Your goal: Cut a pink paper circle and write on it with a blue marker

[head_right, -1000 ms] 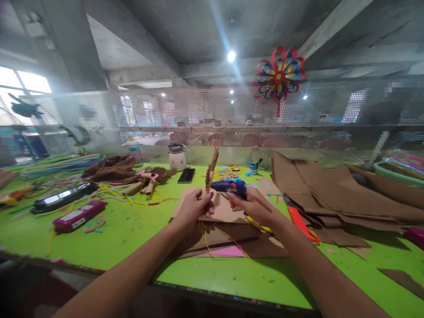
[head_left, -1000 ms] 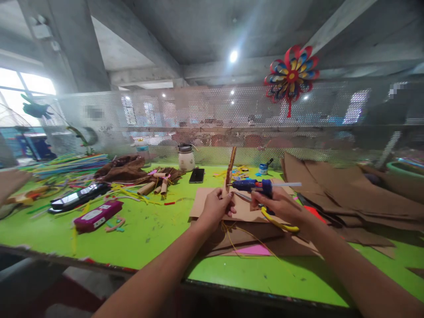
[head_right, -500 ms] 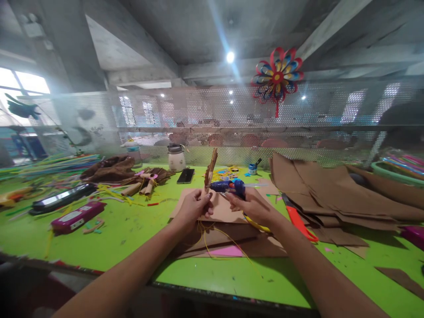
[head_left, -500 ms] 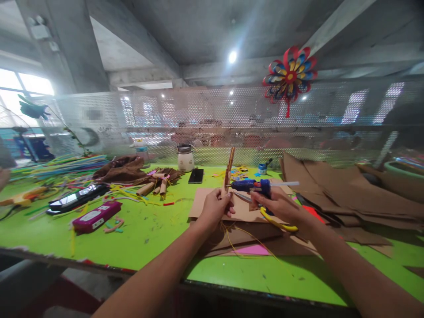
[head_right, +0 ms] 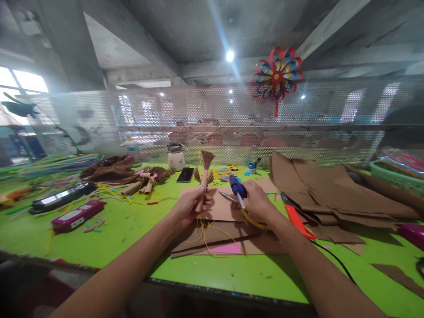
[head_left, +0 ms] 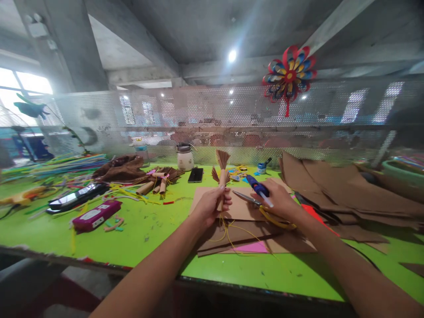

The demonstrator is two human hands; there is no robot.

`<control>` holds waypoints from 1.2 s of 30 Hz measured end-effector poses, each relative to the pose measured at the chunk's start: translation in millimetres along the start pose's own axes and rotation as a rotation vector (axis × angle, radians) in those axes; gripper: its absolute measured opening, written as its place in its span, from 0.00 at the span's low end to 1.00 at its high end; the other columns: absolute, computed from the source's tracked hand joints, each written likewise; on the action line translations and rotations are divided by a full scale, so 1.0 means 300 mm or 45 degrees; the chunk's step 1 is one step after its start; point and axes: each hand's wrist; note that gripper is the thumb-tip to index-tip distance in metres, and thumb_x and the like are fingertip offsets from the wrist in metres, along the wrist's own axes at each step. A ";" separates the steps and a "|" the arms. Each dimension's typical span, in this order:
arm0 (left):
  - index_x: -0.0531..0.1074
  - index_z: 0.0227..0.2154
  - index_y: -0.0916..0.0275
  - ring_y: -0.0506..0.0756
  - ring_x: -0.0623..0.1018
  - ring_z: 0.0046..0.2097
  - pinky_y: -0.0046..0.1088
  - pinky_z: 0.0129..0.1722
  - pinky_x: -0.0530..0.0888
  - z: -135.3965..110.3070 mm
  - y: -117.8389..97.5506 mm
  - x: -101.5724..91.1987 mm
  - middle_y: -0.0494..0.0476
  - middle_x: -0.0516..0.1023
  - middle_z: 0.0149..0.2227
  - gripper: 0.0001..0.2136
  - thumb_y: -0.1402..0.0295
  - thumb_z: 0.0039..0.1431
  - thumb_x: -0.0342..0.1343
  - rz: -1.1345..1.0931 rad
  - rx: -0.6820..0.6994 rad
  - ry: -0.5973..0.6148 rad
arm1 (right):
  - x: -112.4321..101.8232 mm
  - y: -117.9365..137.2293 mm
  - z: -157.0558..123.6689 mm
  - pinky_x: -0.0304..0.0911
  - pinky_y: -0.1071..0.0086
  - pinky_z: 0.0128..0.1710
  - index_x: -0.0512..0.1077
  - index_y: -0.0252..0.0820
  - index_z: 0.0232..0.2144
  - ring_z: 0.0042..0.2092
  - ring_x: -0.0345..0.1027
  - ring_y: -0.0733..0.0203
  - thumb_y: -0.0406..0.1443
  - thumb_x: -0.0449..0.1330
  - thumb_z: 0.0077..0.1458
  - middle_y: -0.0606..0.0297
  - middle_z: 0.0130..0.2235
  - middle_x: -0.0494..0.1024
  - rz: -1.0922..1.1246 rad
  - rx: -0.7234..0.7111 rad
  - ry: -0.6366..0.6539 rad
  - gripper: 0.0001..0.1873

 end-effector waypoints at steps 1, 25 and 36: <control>0.75 0.36 0.68 0.48 0.74 0.26 0.19 0.20 0.68 0.001 -0.001 -0.001 0.55 0.72 0.26 0.13 0.63 0.66 0.52 -0.009 -0.005 -0.002 | 0.010 -0.014 0.005 0.61 0.64 0.39 0.76 0.34 0.35 0.39 0.67 0.51 0.42 0.61 0.54 0.51 0.37 0.76 -0.051 0.013 0.039 0.15; 0.69 0.52 0.64 0.58 0.77 0.47 0.42 0.45 0.77 0.034 0.000 -0.033 0.61 0.73 0.51 0.16 0.63 0.65 0.56 0.149 -0.002 -0.272 | 0.039 -0.158 0.030 0.59 0.67 0.33 0.81 0.37 0.28 0.33 0.71 0.52 0.38 0.64 0.41 0.61 0.29 0.81 0.071 0.069 0.522 0.12; 0.69 0.52 0.64 0.58 0.77 0.47 0.42 0.45 0.76 0.035 -0.112 -0.095 0.61 0.73 0.51 0.16 0.62 0.65 0.56 0.291 0.092 -0.471 | 0.011 -0.141 0.027 0.66 0.68 0.35 0.77 0.37 0.31 0.33 0.72 0.61 0.40 0.66 0.51 0.66 0.30 0.79 0.104 0.127 0.573 0.10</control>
Point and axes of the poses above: each hand's wrist, its own z-axis towards the middle knuckle, its own x-axis out of the palm, y = z × x
